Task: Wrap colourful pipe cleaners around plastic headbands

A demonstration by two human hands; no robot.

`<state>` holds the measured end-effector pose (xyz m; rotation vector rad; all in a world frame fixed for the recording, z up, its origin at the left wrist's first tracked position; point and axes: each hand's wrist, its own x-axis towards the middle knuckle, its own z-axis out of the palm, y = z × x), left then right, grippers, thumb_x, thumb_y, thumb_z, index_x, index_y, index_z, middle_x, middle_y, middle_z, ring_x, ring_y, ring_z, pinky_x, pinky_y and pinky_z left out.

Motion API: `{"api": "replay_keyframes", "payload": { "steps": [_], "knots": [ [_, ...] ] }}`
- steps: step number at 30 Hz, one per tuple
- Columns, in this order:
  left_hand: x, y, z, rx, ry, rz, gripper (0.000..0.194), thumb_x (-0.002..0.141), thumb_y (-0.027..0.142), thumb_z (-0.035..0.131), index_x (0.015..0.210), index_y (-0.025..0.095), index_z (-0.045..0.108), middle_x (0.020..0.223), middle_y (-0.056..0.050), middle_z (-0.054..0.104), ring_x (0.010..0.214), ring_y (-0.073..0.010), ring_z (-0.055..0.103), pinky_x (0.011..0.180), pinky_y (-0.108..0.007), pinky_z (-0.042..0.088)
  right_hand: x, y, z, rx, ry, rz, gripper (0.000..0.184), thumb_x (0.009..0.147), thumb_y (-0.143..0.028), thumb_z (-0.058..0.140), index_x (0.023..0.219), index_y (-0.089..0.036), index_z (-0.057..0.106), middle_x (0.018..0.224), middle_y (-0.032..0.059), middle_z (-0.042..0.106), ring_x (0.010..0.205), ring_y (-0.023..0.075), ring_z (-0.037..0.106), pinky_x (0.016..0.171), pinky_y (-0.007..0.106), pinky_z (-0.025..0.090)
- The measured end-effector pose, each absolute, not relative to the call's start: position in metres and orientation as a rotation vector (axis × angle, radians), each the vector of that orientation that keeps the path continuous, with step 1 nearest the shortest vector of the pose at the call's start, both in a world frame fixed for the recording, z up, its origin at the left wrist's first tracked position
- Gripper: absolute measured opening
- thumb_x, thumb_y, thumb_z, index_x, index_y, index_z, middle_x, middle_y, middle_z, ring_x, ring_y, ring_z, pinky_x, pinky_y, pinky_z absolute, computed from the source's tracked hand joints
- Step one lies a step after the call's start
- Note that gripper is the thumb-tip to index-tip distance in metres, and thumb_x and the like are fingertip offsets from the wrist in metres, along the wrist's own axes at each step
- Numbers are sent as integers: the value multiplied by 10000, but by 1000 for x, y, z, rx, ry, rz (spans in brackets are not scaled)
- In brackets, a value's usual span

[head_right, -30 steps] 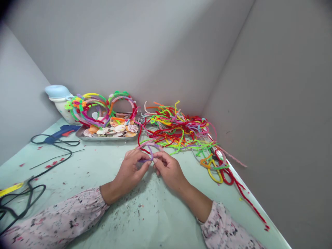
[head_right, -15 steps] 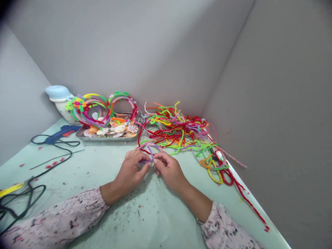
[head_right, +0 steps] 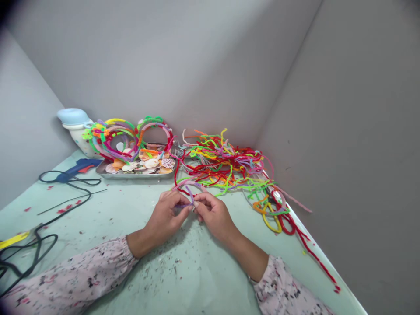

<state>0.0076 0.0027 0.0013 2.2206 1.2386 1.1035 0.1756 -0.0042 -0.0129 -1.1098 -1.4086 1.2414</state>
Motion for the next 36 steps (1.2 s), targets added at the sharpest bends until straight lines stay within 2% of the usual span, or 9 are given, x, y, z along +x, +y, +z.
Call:
{"api": "replay_keyframes", "payload": {
  "steps": [4, 9, 17, 25, 30, 36],
  "knots": [
    [7, 2, 2, 2161, 1255, 1131, 59, 822, 222, 605, 771, 193, 598, 772, -3, 643, 806, -182, 569, 814, -352, 380, 177, -3, -12, -1095, -1327, 1230, 337, 842, -337, 575, 1150, -218, 507, 693, -49, 568, 517, 98, 514, 512, 242, 410],
    [7, 2, 3, 2140, 1238, 1170, 53, 834, 226, 599, 793, 191, 603, 799, -7, 641, 826, -176, 566, 824, -341, 380, 177, -3, -9, -1080, -1276, 1244, 390, 830, -322, 588, 1189, -220, 476, 732, -50, 546, 542, 97, 528, 527, 244, 416],
    [7, 3, 0, 2142, 1209, 1196, 17, 811, 187, 616, 813, 195, 602, 806, 6, 641, 825, -168, 565, 829, -336, 379, 177, -3, -7, -1150, -1349, 1222, 188, 824, -346, 595, 922, -194, 546, 574, -60, 519, 521, 105, 497, 519, 235, 383],
    [7, 4, -2, 2208, 1094, 1272, 108, 800, 115, 603, 839, 215, 619, 824, 9, 647, 852, -168, 576, 854, -357, 380, 176, -2, -8, -1186, -1350, 1211, 189, 822, -369, 597, 875, -195, 544, 602, -50, 547, 509, 99, 496, 498, 227, 374],
    [6, 5, -5, 2267, 1071, 1297, 194, 823, 118, 584, 908, 263, 681, 803, 4, 625, 840, -166, 569, 827, -363, 391, 176, -2, -7, -1182, -1336, 1226, 197, 823, -377, 596, 870, -193, 542, 604, -48, 553, 504, 95, 494, 496, 226, 378],
    [6, 5, -5, 2290, 1095, 1294, 226, 823, 122, 589, 965, 269, 685, 805, -5, 622, 846, -177, 565, 825, -378, 396, 176, -2, -9, -1172, -1340, 1232, 203, 824, -385, 599, 877, -196, 546, 636, -44, 568, 509, 92, 500, 501, 229, 389]
  ]
}}
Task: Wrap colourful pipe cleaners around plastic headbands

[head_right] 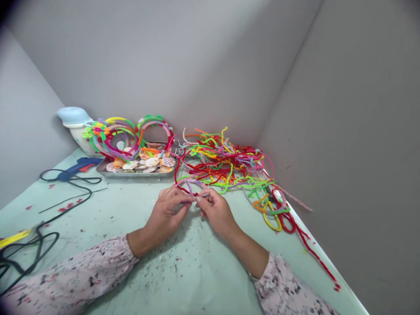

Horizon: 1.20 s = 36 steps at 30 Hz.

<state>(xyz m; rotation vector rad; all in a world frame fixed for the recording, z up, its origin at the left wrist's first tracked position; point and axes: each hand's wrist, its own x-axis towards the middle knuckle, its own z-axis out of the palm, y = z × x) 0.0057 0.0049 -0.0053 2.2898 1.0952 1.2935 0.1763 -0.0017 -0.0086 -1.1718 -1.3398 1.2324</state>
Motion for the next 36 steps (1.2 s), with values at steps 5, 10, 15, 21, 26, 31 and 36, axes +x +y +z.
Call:
{"api": "replay_keyframes", "payload": {
  "steps": [5, 10, 15, 21, 26, 31, 36],
  "knots": [
    [6, 4, -5, 2286, 1111, 1279, 225, 818, 123, 591, 969, 263, 682, 814, -7, 623, 857, -183, 563, 828, -380, 395, 177, -1, -10, -1179, -1348, 1224, 195, 828, -383, 595, 876, -200, 547, 645, -43, 574, 515, 93, 506, 505, 231, 391],
    [6, 3, -3, 2290, 1141, 1244, 219, 819, 130, 590, 971, 259, 681, 816, -12, 623, 862, -189, 564, 834, -382, 392, 177, 0, -12, -1181, -1353, 1222, 193, 830, -387, 592, 878, -204, 552, 648, -43, 582, 512, 95, 507, 497, 230, 387],
    [6, 3, -3, 2282, 1161, 1225, 221, 813, 128, 599, 973, 255, 681, 817, -12, 627, 858, -190, 566, 829, -379, 392, 177, 0, -13, -1188, -1355, 1221, 191, 834, -386, 588, 886, -205, 557, 661, -39, 592, 516, 98, 513, 499, 230, 390],
    [6, 4, -5, 2265, 1148, 1252, 217, 809, 127, 605, 961, 258, 687, 814, -11, 638, 855, -187, 574, 824, -373, 399, 178, -1, -12, -1185, -1363, 1219, 194, 831, -384, 590, 880, -200, 554, 665, -33, 598, 517, 98, 514, 502, 229, 397],
    [6, 5, -6, 2278, 1122, 1283, 187, 823, 148, 596, 939, 260, 691, 806, -9, 643, 845, -180, 579, 825, -379, 403, 177, 0, -11, -1172, -1359, 1224, 207, 835, -398, 588, 885, -200, 550, 674, -29, 597, 517, 98, 508, 490, 225, 385],
    [6, 5, -5, 2310, 1150, 1293, 165, 819, 159, 620, 929, 260, 689, 818, -7, 655, 853, -184, 583, 829, -395, 404, 177, 0, -11, -1176, -1347, 1224, 228, 830, -417, 590, 889, -201, 550, 678, -23, 598, 520, 106, 511, 492, 233, 394],
    [5, 4, -4, 2326, 1166, 1311, 164, 819, 164, 630, 932, 264, 694, 806, -6, 656, 849, -185, 584, 827, -391, 401, 177, -1, -11, -1172, -1342, 1232, 233, 829, -422, 592, 886, -200, 557, 686, -19, 607, 523, 104, 514, 494, 231, 398]
  ]
}}
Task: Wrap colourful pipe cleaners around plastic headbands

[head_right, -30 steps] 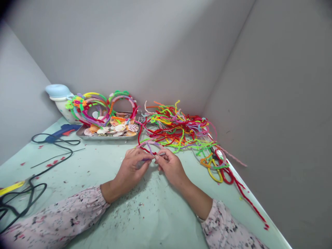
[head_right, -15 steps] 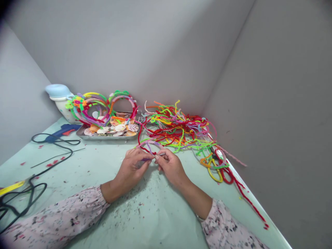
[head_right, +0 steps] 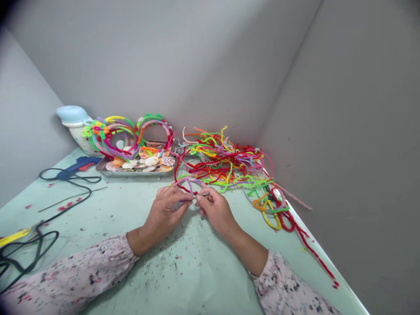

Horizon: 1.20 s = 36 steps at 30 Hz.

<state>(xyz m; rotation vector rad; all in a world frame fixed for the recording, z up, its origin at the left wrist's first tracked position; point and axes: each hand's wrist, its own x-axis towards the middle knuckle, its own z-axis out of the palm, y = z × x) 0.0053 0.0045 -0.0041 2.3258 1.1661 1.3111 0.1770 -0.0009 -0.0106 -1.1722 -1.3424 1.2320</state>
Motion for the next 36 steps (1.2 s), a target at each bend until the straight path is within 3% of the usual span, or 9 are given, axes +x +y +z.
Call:
{"api": "replay_keyframes", "payload": {
  "steps": [36],
  "knots": [
    [6, 3, -1, 2337, 1219, 1330, 148, 844, 197, 619, 944, 264, 705, 792, -10, 666, 822, -181, 596, 796, -376, 406, 176, -1, -12, -1161, -1319, 1254, 227, 830, -409, 582, 927, -204, 566, 693, -25, 612, 517, 104, 517, 493, 233, 392]
  ]
}}
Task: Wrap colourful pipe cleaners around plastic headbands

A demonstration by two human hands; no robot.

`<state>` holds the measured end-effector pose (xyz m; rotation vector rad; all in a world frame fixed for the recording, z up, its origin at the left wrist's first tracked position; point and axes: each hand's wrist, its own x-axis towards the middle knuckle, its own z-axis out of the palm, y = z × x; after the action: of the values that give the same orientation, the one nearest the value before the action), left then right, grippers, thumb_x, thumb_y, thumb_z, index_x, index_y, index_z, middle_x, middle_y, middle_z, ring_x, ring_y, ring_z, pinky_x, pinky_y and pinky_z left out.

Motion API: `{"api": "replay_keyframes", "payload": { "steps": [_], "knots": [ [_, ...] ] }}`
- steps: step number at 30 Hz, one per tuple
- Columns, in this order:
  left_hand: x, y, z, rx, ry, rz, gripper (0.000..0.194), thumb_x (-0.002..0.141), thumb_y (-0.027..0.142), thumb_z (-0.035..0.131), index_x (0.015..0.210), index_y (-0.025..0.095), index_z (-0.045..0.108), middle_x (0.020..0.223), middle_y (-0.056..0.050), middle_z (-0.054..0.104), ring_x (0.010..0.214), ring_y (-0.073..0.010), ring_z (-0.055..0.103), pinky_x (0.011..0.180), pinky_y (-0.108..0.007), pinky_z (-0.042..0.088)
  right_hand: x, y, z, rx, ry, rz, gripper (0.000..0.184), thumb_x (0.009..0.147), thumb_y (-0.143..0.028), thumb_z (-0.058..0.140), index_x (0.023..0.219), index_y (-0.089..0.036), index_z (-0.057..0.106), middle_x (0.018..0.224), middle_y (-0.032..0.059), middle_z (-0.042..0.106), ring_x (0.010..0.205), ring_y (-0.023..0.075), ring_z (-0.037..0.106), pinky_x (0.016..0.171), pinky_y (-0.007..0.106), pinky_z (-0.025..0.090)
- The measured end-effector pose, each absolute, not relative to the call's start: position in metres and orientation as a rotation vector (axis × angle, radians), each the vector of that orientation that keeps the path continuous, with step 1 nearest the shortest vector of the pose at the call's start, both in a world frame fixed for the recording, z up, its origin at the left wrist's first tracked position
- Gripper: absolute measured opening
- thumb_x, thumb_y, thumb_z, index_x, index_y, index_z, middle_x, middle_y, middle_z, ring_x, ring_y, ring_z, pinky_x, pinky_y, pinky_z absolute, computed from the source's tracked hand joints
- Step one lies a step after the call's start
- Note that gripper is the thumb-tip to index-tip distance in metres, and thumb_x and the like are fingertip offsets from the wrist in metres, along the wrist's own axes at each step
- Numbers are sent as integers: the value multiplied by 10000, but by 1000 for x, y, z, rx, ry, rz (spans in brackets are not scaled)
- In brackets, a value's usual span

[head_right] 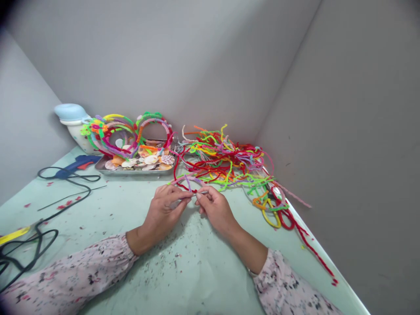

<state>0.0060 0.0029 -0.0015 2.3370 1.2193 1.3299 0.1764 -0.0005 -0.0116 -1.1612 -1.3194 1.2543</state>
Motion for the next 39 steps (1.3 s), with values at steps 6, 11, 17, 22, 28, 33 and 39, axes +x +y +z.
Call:
{"api": "replay_keyframes", "payload": {
  "steps": [6, 11, 17, 22, 28, 33, 39],
  "knots": [
    [6, 2, 0, 2316, 1229, 1314, 137, 843, 188, 621, 942, 247, 695, 809, -14, 658, 842, -180, 587, 812, -368, 401, 176, -1, -11, -1179, -1320, 1248, 228, 821, -416, 590, 904, -204, 571, 688, -21, 616, 514, 103, 512, 482, 228, 381],
    [7, 2, 0, 2318, 1246, 1271, 124, 852, 191, 605, 937, 233, 685, 829, -17, 652, 856, -185, 581, 830, -367, 397, 177, -1, -12, -1193, -1315, 1242, 228, 811, -411, 600, 901, -203, 575, 683, -18, 619, 514, 103, 510, 478, 228, 382],
    [7, 1, 1, 2298, 1244, 1236, 98, 852, 169, 591, 900, 215, 663, 863, -17, 656, 878, -190, 578, 849, -376, 390, 177, -1, -13, -1205, -1318, 1236, 233, 798, -413, 607, 888, -200, 577, 672, -17, 617, 511, 106, 509, 480, 231, 383],
    [7, 1, 1, 2303, 1230, 1226, 95, 858, 175, 585, 905, 217, 656, 866, -15, 654, 875, -188, 578, 846, -373, 385, 177, -1, -13, -1186, -1313, 1249, 223, 810, -405, 601, 891, -199, 572, 675, -19, 615, 512, 101, 505, 480, 225, 378],
    [6, 1, 0, 2307, 1235, 1295, 82, 852, 195, 604, 924, 213, 637, 893, -14, 673, 900, -185, 581, 868, -362, 386, 176, -2, -8, -1181, -1314, 1249, 230, 816, -409, 595, 885, -192, 559, 680, -19, 606, 516, 100, 501, 480, 223, 378],
    [6, 0, 2, 2327, 1227, 1246, 65, 866, 203, 584, 906, 213, 634, 891, -15, 671, 902, -187, 577, 868, -365, 382, 177, -2, -8, -1183, -1330, 1233, 216, 823, -400, 590, 879, -193, 560, 680, -21, 607, 519, 98, 501, 485, 225, 381],
    [5, 0, 3, 2340, 1229, 1184, 81, 890, 209, 540, 906, 198, 619, 894, -23, 653, 899, -189, 562, 857, -366, 377, 177, -1, -10, -1167, -1320, 1237, 214, 817, -390, 601, 889, -192, 564, 677, -22, 606, 516, 98, 503, 486, 224, 383]
  ]
}}
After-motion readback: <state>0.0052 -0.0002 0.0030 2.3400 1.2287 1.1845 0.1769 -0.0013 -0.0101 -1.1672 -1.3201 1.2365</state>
